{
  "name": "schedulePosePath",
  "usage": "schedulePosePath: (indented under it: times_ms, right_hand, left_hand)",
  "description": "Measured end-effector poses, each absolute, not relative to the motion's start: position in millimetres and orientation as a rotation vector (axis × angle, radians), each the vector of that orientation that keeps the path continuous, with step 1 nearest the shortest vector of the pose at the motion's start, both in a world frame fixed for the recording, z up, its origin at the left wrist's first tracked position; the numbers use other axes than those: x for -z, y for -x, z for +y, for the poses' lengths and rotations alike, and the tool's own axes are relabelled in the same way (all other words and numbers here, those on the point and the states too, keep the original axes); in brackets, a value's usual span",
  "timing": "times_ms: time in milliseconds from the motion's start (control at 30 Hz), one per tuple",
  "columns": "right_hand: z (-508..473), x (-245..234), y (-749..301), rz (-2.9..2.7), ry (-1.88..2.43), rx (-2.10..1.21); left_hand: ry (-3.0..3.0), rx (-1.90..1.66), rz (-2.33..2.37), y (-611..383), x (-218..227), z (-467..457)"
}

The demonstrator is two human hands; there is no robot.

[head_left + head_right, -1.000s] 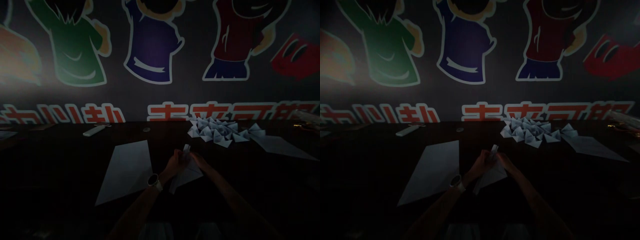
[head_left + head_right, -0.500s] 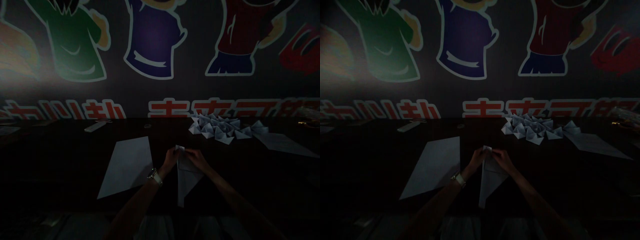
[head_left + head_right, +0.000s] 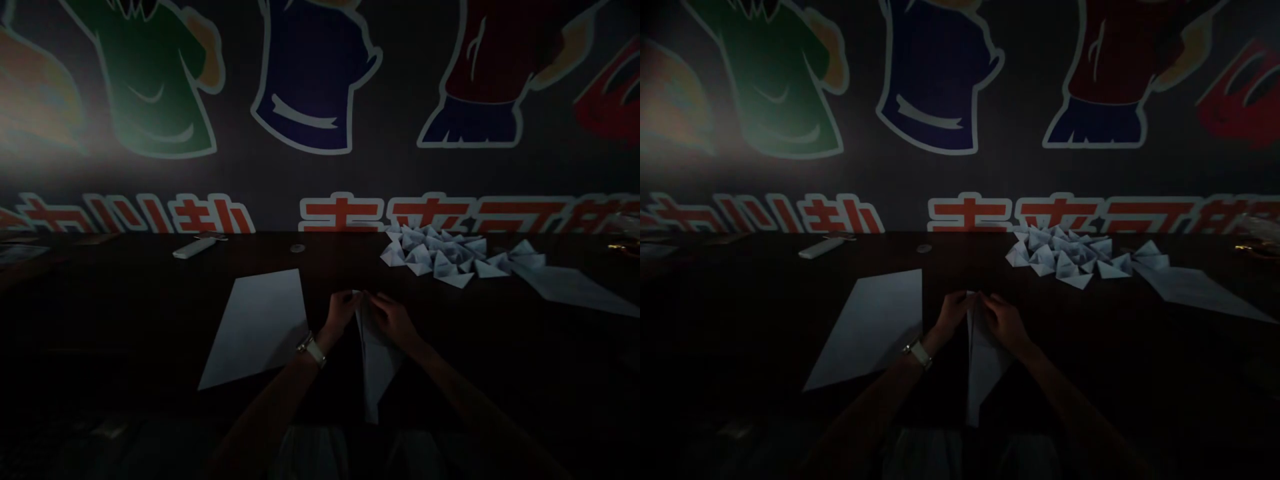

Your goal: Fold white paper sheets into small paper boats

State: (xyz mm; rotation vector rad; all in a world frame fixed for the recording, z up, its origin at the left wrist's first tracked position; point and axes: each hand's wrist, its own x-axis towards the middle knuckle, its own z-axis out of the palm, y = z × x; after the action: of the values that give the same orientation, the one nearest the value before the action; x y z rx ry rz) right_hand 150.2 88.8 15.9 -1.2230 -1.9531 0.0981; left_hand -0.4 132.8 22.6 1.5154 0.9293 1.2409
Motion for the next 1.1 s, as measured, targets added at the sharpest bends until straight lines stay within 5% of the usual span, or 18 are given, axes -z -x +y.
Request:
schedulePosePath:
  times_ms: [567, 1100]
  right_hand:
    - [79, -24, -150, -2.068, 1.288, 0.035]
    - [95, -31, -161, -1.497, 1.305, -0.821]
  left_hand:
    - [-1.348, -1.136, 0.869, 3, -27, 133]
    - [-1.861, -1.063, 0.962, 4, -30, 137]
